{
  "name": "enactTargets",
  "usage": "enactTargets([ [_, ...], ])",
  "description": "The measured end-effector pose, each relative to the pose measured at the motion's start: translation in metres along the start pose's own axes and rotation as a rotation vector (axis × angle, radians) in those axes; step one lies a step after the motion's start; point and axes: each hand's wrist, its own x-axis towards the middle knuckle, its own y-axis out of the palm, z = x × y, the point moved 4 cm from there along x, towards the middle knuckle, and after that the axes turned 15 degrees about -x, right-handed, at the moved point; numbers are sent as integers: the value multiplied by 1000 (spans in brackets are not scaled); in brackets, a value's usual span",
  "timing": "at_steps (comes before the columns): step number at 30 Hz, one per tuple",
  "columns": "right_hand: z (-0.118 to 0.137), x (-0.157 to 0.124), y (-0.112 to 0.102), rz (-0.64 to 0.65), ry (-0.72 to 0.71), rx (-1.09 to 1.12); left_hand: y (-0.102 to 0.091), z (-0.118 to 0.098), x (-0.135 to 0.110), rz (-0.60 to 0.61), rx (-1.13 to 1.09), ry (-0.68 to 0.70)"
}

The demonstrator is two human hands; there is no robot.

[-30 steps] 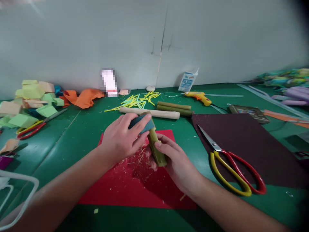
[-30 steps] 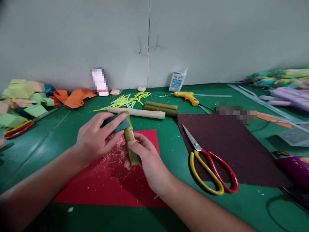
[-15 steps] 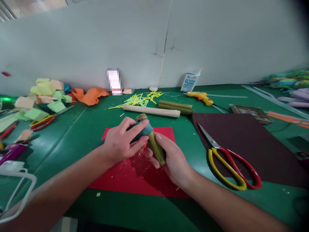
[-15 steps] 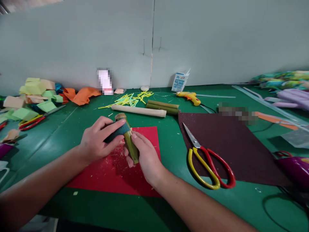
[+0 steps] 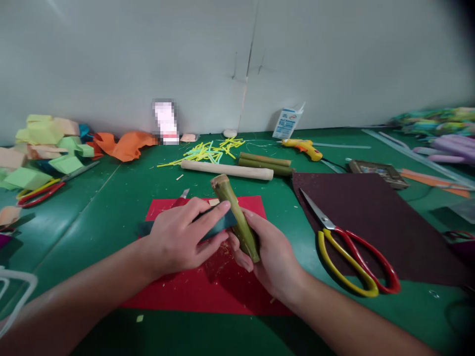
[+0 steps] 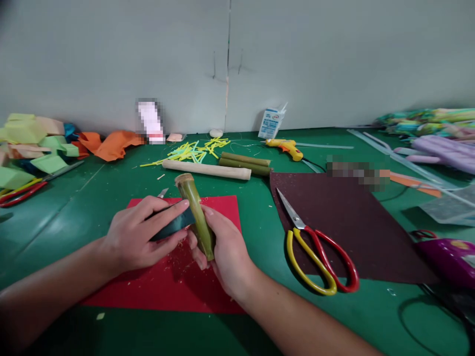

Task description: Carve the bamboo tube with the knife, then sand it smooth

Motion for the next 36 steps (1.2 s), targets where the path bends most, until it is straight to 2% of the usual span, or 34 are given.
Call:
enactTargets([
  [4, -3, -2, 2, 73, -3, -28, -6, 0, 2, -32, -49, 20],
  [7, -4, -4, 2, 76, 20, -35, -7, 9, 5, -63, -5, -67],
  [11, -5, -4, 1, 55, 34, -31, -1, 12, 3, -16, -44, -165],
  [15, -8, -2, -1, 11, 40, -30, 7, 2, -2, 49, -202, -114],
  [18, -9, -2, -2, -25, 50, -41, 7, 0, -2, 70, -154, -68],
  [22, -11, -3, -1, -15, 83, -54, 3, 7, -1, -7, -76, -156],
  [27, -14, -2, -5, -46, 45, -32, 13, -2, -4, 96, -153, -75],
  [32, -15, -3, -5, -66, 84, -56, 10, 6, -3, 24, -137, -160],
  [36, -15, -3, -3, -73, 63, -57, 13, 2, -4, 133, -249, -99],
])
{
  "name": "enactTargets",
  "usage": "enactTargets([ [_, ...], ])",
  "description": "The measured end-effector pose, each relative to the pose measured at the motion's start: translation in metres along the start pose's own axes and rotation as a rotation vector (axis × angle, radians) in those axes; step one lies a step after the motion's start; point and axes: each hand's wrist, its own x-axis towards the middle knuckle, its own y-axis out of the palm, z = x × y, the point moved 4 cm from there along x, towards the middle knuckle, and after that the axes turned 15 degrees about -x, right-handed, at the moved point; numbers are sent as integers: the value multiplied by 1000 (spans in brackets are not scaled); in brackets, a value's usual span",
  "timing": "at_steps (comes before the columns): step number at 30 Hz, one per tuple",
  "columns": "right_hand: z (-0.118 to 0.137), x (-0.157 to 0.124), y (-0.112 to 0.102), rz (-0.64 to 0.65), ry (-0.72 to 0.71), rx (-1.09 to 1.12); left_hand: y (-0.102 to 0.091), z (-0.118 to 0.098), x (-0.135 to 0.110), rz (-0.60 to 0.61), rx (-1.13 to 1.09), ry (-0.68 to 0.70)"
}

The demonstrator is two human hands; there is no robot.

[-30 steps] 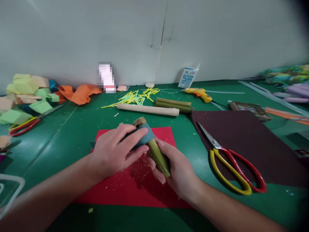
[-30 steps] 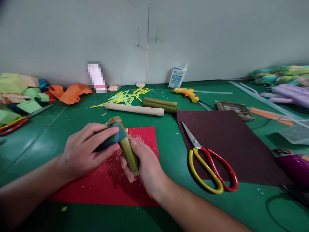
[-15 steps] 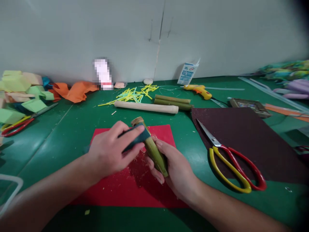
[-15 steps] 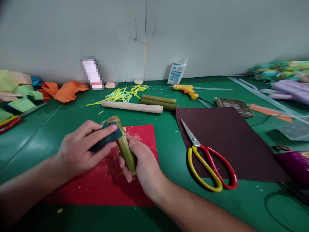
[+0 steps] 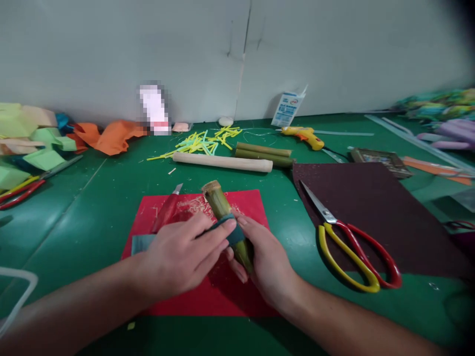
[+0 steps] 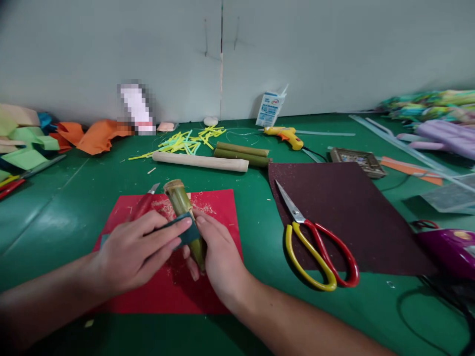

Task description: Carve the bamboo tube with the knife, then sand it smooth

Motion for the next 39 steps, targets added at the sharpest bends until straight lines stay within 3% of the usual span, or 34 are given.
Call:
enactTargets([
  [4, 0, -1, 3, 4, -22, -18, -4, 4, -2, -99, 29, -76],
  [8, -3, 1, 3, -11, 5, 3, 1, 5, -3, 14, -66, -60],
  [12, -6, 2, 3, 28, 26, 28, -3, 6, -3, -72, 23, -92],
  [17, -10, 2, -1, -64, 46, 91, 3, -1, -3, 58, -103, -54],
  [21, -12, 1, 1, -55, 53, 53, -2, 4, -3, -58, 14, -110],
  [26, -12, 1, 0, -116, 72, 37, 4, 2, -4, 55, -119, -47],
  [30, -10, 4, 1, -101, 89, 12, 1, 9, -3, -47, -41, -141],
  [34, -12, 8, -1, -99, 88, 14, 10, 8, -4, 96, -128, -95],
  [37, -12, 9, -1, -63, 93, -27, 4, 13, -3, -65, -53, -143],
  [39, -12, 9, -2, -66, 105, -43, 6, 14, -3, -12, -98, -155],
])
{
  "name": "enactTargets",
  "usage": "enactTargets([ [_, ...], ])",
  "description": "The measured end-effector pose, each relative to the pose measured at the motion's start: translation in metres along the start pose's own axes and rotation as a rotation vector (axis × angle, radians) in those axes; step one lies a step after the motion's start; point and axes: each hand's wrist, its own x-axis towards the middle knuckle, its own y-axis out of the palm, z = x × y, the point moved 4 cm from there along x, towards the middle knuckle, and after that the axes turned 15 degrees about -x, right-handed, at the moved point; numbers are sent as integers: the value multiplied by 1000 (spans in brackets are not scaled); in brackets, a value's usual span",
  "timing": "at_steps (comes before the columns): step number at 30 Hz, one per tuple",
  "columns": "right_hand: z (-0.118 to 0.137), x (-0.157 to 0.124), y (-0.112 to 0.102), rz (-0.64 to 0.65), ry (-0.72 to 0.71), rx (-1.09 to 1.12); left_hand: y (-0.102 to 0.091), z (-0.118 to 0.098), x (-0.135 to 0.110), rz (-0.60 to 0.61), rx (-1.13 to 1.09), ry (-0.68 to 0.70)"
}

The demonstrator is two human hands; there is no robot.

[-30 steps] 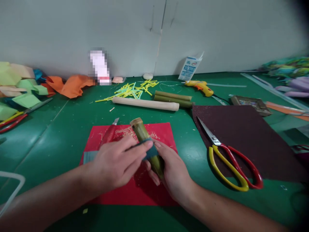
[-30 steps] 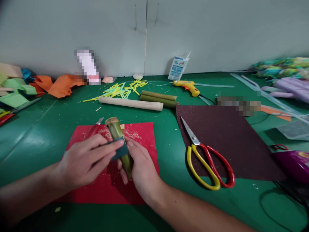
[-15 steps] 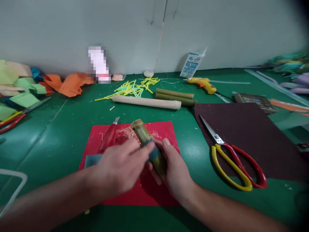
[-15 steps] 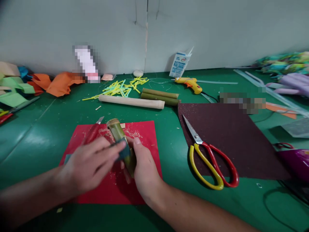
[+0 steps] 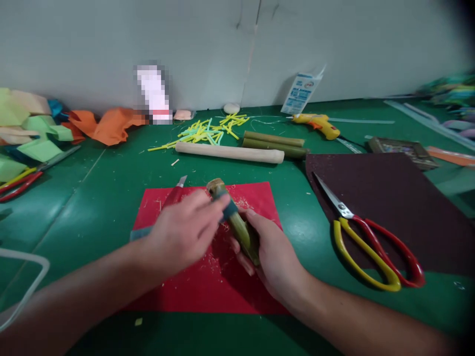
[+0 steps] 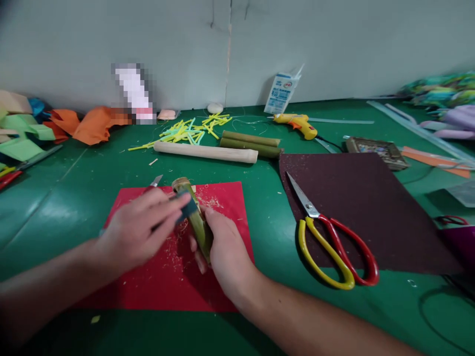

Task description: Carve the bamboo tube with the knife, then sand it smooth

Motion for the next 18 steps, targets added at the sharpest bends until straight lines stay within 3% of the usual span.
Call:
enactTargets([
  [3, 1, -1, -1, -10, 5, -12, 2, 1, 0, 82, -35, 18],
  [6, 4, -2, 0, 8, -7, -41, -3, 5, 1, -41, 33, -22],
  [10, 6, -2, 0, 4, -9, -51, 3, 2, 1, 108, -72, 18],
  [14, 6, -2, 1, 8, -19, -80, -4, 0, 2, -17, 0, -17],
  [18, 5, -5, -1, -33, -2, -100, 3, -6, -1, 133, -85, 41],
])
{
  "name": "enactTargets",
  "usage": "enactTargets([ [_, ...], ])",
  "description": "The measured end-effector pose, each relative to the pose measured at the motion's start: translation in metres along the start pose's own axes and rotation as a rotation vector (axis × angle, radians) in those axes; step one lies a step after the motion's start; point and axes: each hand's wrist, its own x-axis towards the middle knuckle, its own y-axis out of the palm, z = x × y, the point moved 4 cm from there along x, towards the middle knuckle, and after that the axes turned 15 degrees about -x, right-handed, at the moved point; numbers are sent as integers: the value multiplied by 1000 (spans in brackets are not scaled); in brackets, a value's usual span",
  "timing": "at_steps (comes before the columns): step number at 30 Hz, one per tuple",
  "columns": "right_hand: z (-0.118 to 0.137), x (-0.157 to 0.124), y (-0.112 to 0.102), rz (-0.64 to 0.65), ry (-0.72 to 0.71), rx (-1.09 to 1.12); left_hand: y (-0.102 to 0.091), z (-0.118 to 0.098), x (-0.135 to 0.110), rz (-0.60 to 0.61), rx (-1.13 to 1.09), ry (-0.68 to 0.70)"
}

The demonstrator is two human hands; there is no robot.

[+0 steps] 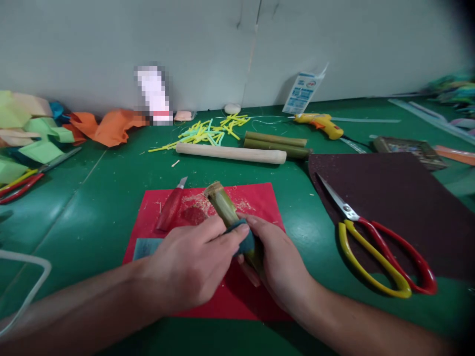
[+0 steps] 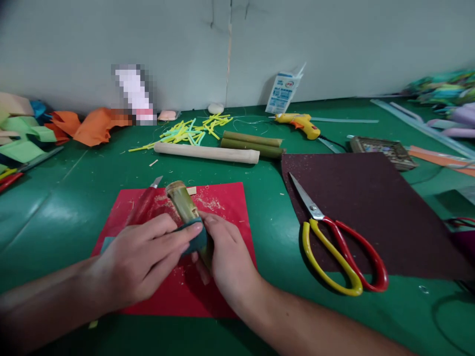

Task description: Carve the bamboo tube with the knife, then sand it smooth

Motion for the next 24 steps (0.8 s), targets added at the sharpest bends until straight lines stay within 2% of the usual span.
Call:
enactTargets([
  [1, 1, 0, 0, 0, -5, -7, 0, 1, 0, 6, 7, -3],
  [4, 3, 0, 1, 9, -18, -24, -8, 6, 0, -153, 130, -31],
  [5, 4, 0, 1, 7, -14, -27, -9, 7, 1, -169, 127, -42],
  [8, 4, 0, 0, 2, 0, -39, -6, 8, 2, -73, 42, 8],
  [12, 3, -1, 2, 10, 2, -51, -10, 9, 2, -174, 106, -41],
  [15, 2, -2, 2, -16, 29, -24, -5, 6, 2, -69, 6, -13],
  [20, 3, -3, 3, -3, 42, -26, -7, 6, 1, -109, 92, -60],
  [24, 1, -2, 2, 15, 71, 11, -3, 5, 0, -11, 38, -18],
])
